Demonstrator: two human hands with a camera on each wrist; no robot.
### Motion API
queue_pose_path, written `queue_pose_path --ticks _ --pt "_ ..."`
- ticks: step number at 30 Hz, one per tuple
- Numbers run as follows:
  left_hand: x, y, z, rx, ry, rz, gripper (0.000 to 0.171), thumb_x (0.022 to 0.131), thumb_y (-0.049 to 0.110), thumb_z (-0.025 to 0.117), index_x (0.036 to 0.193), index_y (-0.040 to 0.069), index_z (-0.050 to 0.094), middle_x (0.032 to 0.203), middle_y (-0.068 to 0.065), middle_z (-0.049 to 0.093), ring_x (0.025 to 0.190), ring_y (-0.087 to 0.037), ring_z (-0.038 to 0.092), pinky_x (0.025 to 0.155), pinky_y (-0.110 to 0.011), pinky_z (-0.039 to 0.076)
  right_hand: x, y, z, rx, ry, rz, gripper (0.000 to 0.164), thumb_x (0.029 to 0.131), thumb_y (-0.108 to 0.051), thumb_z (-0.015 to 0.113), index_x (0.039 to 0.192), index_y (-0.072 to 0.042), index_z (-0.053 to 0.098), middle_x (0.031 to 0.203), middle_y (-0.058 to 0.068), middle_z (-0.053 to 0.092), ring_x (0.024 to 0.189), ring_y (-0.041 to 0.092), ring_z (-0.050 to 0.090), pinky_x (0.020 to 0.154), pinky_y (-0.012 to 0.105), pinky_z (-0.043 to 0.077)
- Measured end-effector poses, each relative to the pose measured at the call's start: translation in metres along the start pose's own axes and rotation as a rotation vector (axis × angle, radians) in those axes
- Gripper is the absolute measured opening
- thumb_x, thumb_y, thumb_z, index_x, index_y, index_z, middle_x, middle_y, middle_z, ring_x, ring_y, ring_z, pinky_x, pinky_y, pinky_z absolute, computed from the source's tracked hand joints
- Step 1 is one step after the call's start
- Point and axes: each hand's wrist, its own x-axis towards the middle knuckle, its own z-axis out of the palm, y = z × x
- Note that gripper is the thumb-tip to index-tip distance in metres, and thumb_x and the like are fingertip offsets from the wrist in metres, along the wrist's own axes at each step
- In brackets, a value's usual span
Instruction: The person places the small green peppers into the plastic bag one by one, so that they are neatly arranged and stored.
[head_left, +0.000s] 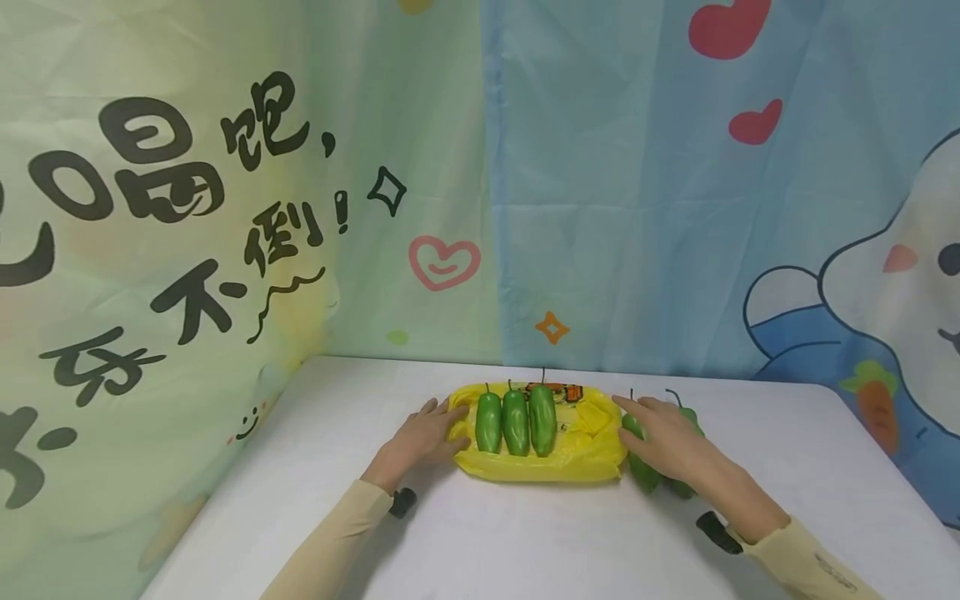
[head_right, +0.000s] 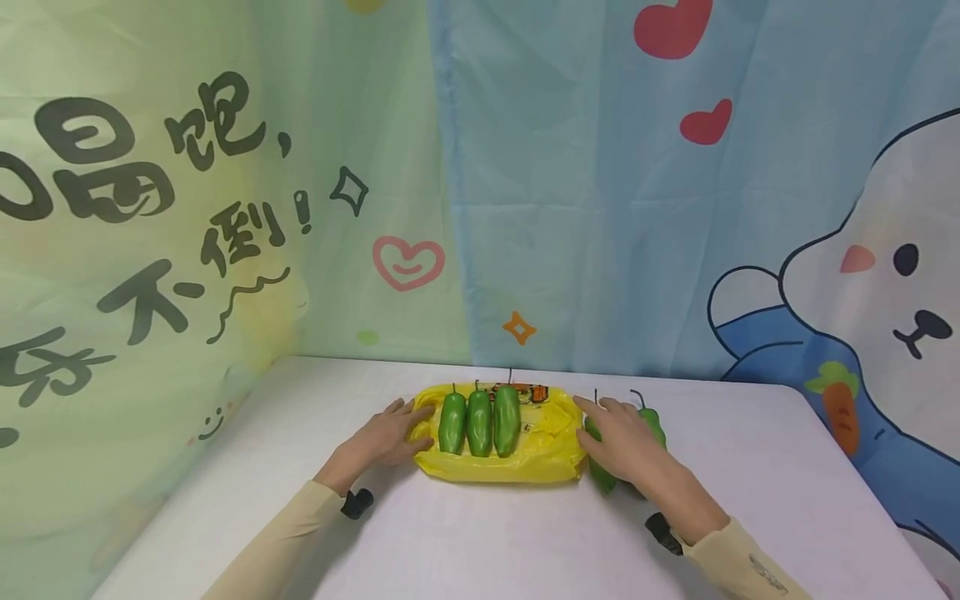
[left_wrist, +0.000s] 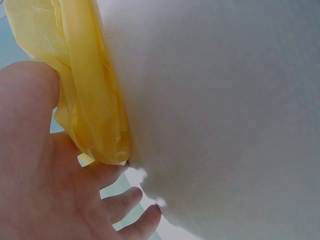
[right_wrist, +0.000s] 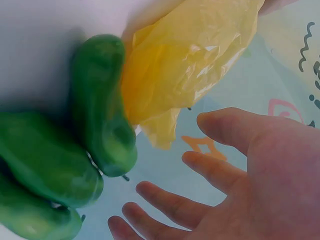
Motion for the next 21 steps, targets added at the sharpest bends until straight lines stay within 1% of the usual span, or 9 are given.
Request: queue_pose_path --ticks 7,14,21 --pt "0.000 0.000 0.001 -0.001 0.000 0.006 0.062 0.099 0.044 0.056 0.154 0.019 0.042 0.162 -0.016 0.034 0.151 -0.043 0.026 0.121 -0.061 0.027 -0.004 0.008 -0.002 0.017 -0.004 0.016 0.058 0.097 -0.026 0.063 0.149 -0.006 0.047 0.139 0.035 0.051 0.125 0.056 0.049 0.096 0.073 0.045" --pt "0.000 -0.001 0.001 0.000 0.012 0.021 0.061 0.099 0.044 0.056 0.153 0.018 0.043 0.161 -0.017 0.036 0.151 -0.044 0.027 0.121 -0.061 0.029 -0.008 0.022 -0.003 -0.003 0.022 -0.009 0.055 0.096 -0.023 0.065 0.146 -0.004 0.050 0.134 0.036 0.054 0.117 0.058 0.054 0.089 0.071 0.049" --pt "0.001 -0.002 0.002 0.018 0.008 0.009 0.062 0.099 0.046 0.055 0.154 0.020 0.042 0.162 -0.016 0.035 0.151 -0.042 0.026 0.121 -0.061 0.028 -0.012 0.033 -0.013 0.000 0.028 -0.005 0.056 0.096 -0.023 0.064 0.146 -0.002 0.048 0.136 0.040 0.051 0.122 0.062 0.049 0.094 0.075 0.045"
